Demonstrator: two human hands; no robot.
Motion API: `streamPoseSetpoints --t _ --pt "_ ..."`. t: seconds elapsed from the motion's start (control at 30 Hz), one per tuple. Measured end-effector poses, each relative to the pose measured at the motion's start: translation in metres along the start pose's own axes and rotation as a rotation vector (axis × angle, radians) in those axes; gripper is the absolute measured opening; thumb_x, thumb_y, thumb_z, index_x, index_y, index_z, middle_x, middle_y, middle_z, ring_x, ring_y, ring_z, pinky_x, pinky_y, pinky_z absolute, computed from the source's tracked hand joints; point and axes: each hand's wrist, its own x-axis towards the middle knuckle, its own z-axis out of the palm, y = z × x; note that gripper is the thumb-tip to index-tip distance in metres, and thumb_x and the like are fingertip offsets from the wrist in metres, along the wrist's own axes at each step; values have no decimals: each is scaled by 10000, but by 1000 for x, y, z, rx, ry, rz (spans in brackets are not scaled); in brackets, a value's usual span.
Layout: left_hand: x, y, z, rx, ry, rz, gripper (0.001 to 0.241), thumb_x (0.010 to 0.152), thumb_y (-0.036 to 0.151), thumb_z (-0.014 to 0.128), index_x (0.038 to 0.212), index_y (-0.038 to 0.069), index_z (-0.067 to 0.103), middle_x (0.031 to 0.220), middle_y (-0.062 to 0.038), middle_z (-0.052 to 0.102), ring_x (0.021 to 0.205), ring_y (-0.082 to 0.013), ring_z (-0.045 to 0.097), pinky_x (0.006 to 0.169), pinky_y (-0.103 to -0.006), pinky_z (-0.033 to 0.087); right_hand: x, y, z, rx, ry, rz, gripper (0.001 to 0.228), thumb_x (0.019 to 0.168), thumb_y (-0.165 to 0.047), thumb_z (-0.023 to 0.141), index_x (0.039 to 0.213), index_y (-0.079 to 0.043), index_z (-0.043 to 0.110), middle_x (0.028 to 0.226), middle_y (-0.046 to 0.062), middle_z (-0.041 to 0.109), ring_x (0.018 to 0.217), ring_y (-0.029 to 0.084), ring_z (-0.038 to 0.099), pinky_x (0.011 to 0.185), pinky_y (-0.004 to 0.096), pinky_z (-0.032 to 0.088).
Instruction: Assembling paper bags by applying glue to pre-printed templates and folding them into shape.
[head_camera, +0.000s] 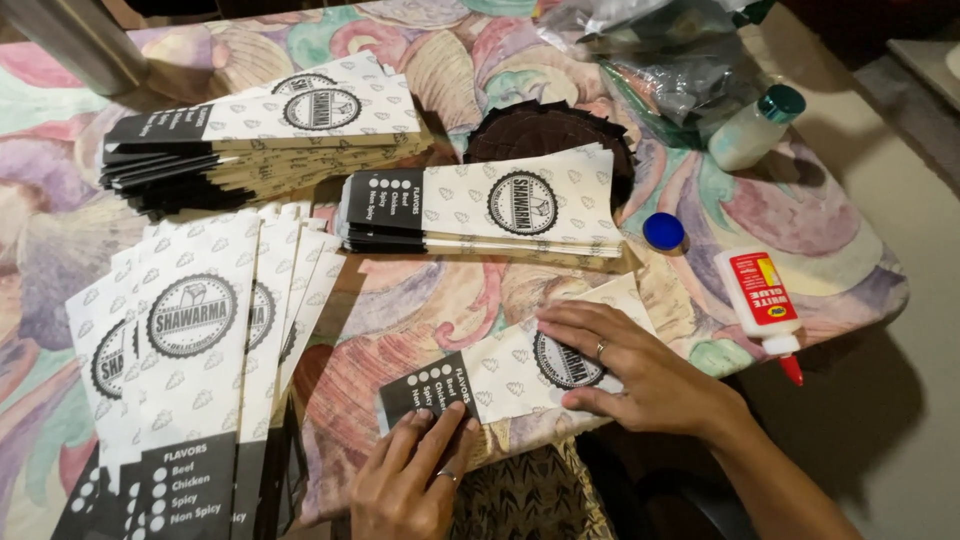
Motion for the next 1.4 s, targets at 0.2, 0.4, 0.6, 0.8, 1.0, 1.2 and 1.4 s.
streamPoseSetpoints --t 0.2,0.4,0.6,0.8,1.0,1.2,1.4 --pt "16 20 0 84 190 -143 84 924 107 716 851 106 758 989 -98 776 916 -347 723 562 -423 633 -1 -2 -6 -88 5 8 841 918 -388 738 1597 -130 312 1669 101 343 1558 330 284 1233 507 241" --pt "48 46 51 18 -72 -168 703 782 -140 695 1452 -136 482 964 -145 623 902 -276 549 749 -410 515 2 -7 -8 -129 20 2 831 881 -349 766 1574 -110 377 1625 148 394 1530 312 328 1226 463 246" --pt "32 39 79 216 -285 -389 663 956 220 727 1478 -49 420 1074 -140 557 909 -251 545 740 -374 556 1 -4 -5 -124 35 14 841 851 -321 799 1571 -145 401 1629 118 405 1535 298 334 1211 467 262" --pt "9 14 31 236 -313 -546 682 1011 492 612 1488 28 461 918 -25 560 776 -175 528 599 -295 564 0 -2 -5 -128 14 28 852 871 -376 771 1591 -169 364 1646 104 383 1539 295 323 1219 486 242" --pt "-19 -2 10 382 -226 -556 671 1015 395 497 1465 -102 494 1087 -150 596 962 -302 537 741 -461 534 -1 -5 -6 -162 -14 84 908 876 -434 730 1623 -204 269 1690 93 317 1538 299 306 1228 517 194" --pt "-7 4 5 449 -142 -494 636 977 349 570 1401 -125 556 1016 -175 554 913 -358 530 694 -494 504 21 -57 35 -79 30 -38 1273 724 -541 948 1628 -69 186 1720 196 166 1600 359 111 1220 640 63" --pt "-18 -4 13 452 -229 -541 760 962 437 523 1547 -42 444 1090 -152 563 934 -369 535 700 -504 491 16 -49 34 -551 43 -36 963 948 -782 160 1613 -85 163 1699 71 257 1570 189 218 1294 501 -40"
